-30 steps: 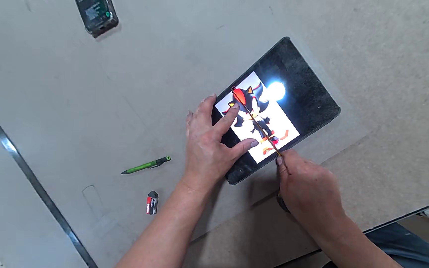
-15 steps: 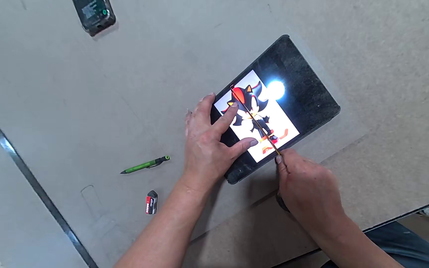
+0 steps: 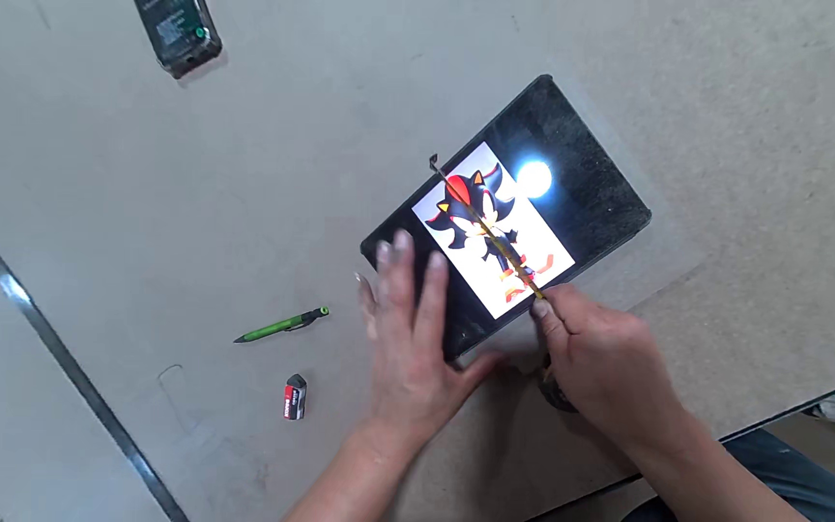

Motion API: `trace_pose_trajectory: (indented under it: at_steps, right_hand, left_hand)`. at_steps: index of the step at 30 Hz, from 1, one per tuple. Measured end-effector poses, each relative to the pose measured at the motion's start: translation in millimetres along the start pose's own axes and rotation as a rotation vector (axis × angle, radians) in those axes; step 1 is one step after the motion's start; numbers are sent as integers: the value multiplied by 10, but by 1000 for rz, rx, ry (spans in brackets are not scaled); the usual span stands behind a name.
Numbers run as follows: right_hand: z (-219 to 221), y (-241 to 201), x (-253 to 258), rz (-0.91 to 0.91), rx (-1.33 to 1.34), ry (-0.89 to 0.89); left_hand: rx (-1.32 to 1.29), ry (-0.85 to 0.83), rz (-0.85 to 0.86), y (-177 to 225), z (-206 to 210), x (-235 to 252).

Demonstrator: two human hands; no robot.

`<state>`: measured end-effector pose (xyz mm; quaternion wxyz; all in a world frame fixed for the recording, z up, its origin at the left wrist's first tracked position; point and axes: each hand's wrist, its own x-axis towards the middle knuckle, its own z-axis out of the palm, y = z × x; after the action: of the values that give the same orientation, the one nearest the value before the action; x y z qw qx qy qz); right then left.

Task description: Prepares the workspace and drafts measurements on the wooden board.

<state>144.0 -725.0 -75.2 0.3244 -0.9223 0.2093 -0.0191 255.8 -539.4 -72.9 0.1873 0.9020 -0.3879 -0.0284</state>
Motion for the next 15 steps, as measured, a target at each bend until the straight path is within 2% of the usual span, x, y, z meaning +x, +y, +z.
trace_pose_trajectory:
  at_steps: [5,8,10,13,15]
  right_hand:
    - [-492,47,213,-6,184,15]
    - [-582,181,284,-13,225,18]
    - [-568,278,306,-112,167,-37]
    - [-487,355,305,-282,30,-172]
    - [-443,365,301,-332,-1,-225]
  left_hand:
    - [109,64,-86,-234,20,-84]
    - [160,63,-193,-509,-90,95]
    - [145,42,-234,-631,-210,208]
    - [25,57,-80,-559,-401,254]
    - [-100,36,-1,-452,-469,219]
